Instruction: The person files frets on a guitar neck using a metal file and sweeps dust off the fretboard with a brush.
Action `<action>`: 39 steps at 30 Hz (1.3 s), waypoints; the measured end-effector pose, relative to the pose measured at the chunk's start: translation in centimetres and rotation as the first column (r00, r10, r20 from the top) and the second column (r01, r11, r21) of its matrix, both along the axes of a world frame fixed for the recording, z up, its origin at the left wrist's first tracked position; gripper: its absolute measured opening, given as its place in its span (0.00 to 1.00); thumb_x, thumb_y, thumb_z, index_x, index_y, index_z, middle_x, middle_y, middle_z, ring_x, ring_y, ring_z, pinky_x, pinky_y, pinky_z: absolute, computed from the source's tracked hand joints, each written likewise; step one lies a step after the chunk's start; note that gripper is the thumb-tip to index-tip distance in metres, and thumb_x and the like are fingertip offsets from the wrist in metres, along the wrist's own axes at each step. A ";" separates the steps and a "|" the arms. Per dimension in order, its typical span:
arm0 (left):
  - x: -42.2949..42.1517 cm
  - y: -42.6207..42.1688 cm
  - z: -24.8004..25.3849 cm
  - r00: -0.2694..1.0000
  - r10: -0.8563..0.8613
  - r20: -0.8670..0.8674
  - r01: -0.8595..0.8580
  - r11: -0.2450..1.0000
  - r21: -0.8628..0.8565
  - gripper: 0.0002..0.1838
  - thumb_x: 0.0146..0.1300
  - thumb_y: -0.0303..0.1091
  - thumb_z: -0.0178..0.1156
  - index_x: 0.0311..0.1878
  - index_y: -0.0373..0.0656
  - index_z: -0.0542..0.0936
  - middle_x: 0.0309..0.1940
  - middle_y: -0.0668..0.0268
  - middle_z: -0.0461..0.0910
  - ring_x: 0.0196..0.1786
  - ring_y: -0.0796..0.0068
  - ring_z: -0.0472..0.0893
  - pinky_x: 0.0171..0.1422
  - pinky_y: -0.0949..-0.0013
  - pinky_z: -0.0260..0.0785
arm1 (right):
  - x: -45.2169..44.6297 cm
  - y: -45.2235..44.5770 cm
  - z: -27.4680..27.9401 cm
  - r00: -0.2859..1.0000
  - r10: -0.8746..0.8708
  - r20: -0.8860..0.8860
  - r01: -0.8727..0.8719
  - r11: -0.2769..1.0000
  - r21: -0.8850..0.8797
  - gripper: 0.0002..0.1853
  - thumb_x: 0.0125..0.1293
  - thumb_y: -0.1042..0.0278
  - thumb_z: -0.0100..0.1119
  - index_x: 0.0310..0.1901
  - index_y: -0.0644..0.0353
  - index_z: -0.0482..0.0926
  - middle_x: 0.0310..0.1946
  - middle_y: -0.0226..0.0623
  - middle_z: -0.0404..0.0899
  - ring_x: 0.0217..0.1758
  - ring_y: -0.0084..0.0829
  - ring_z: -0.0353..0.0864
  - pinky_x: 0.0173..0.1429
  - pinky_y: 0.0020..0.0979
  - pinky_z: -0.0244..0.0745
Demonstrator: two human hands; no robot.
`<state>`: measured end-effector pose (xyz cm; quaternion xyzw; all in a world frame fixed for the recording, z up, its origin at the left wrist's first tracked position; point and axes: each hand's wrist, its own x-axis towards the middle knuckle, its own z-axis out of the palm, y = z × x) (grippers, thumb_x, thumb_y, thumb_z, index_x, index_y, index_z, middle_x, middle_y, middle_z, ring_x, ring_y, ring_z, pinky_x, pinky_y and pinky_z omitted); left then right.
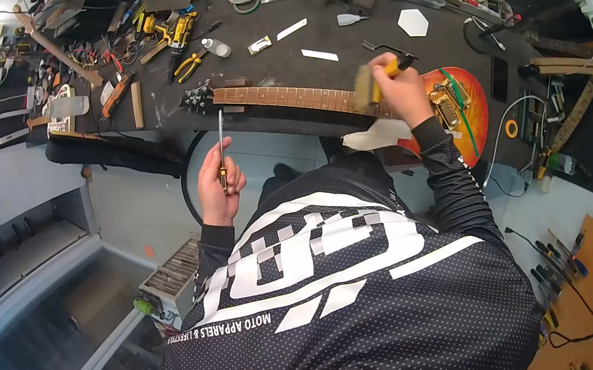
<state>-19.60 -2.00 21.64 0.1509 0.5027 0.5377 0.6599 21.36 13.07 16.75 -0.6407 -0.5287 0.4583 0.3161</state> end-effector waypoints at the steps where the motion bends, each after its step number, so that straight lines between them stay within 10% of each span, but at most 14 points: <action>1: 0.3 0.4 0.3 1.000 -0.014 -0.015 0.014 1.000 0.010 0.21 0.94 0.41 0.49 0.74 0.35 0.80 0.22 0.73 0.68 0.20 0.83 0.61 0.26 0.71 0.55 | -1.7 0.1 0.8 0.988 0.015 -0.154 -0.020 0.999 -0.035 0.12 0.86 0.59 0.59 0.54 0.54 0.89 0.40 0.31 0.91 0.39 0.27 0.92 0.42 0.31 0.86; 9: 3.1 1.8 -0.6 0.928 -0.079 -0.364 0.064 0.997 -0.052 0.18 0.90 0.36 0.58 0.69 0.34 0.85 0.24 0.75 0.75 0.22 0.87 0.69 0.26 0.75 0.59 | -15.0 -1.6 7.3 0.590 0.390 -0.707 -0.512 0.858 0.046 0.12 0.90 0.61 0.58 0.60 0.57 0.85 0.48 0.29 0.86 0.48 0.22 0.87 0.47 0.30 0.86; 12: 2.3 0.3 -1.9 0.941 -0.148 -0.305 0.140 0.989 -0.048 0.17 0.90 0.37 0.60 0.68 0.35 0.87 0.25 0.78 0.75 0.23 0.89 0.68 0.27 0.77 0.58 | -16.3 0.7 1.8 0.777 0.510 -0.370 -0.388 0.850 0.357 0.12 0.88 0.61 0.59 0.57 0.61 0.85 0.46 0.31 0.87 0.47 0.23 0.87 0.46 0.31 0.84; 15: 2.3 -1.3 -1.8 0.966 -0.114 -0.232 0.105 0.993 -0.049 0.18 0.90 0.36 0.59 0.69 0.34 0.86 0.24 0.77 0.72 0.22 0.88 0.65 0.28 0.76 0.58 | -14.7 2.8 1.9 0.892 0.395 -0.222 -0.375 0.918 0.126 0.13 0.88 0.62 0.59 0.57 0.62 0.86 0.42 0.31 0.86 0.40 0.24 0.86 0.41 0.33 0.82; 21: 2.6 -0.9 -2.5 0.982 -0.010 -0.191 0.001 0.999 -0.044 0.18 0.90 0.36 0.60 0.70 0.32 0.86 0.22 0.77 0.72 0.23 0.87 0.66 0.28 0.76 0.58 | -16.2 -0.6 6.0 0.626 0.416 -0.659 -0.565 0.825 -0.017 0.12 0.89 0.59 0.59 0.56 0.57 0.86 0.38 0.27 0.84 0.35 0.21 0.84 0.39 0.28 0.83; 25: 2.6 -1.2 -1.6 0.962 -0.100 -0.253 0.099 0.995 -0.013 0.20 0.90 0.37 0.58 0.72 0.33 0.84 0.24 0.76 0.72 0.23 0.87 0.66 0.29 0.75 0.58 | -16.0 1.7 0.7 0.832 0.524 0.182 -0.550 0.737 0.394 0.12 0.89 0.60 0.60 0.55 0.60 0.86 0.34 0.26 0.83 0.36 0.21 0.85 0.39 0.29 0.83; 29: 2.2 -1.9 -0.9 0.966 -0.049 -0.252 0.044 0.999 -0.028 0.19 0.91 0.38 0.57 0.72 0.35 0.81 0.25 0.73 0.75 0.23 0.85 0.69 0.29 0.75 0.60 | -14.1 3.1 2.1 0.838 0.364 -0.406 -0.347 0.931 0.116 0.10 0.89 0.65 0.59 0.54 0.61 0.86 0.32 0.26 0.83 0.32 0.21 0.84 0.37 0.28 0.82; 39: 2.3 -0.1 -1.3 0.976 -0.023 -0.219 0.026 1.000 0.009 0.12 0.91 0.37 0.54 0.67 0.42 0.76 0.27 0.70 0.78 0.25 0.82 0.74 0.31 0.75 0.65 | -12.7 0.0 5.1 0.675 0.304 -0.672 -0.434 0.900 -0.029 0.14 0.89 0.59 0.58 0.57 0.61 0.85 0.46 0.33 0.84 0.35 0.21 0.86 0.36 0.26 0.83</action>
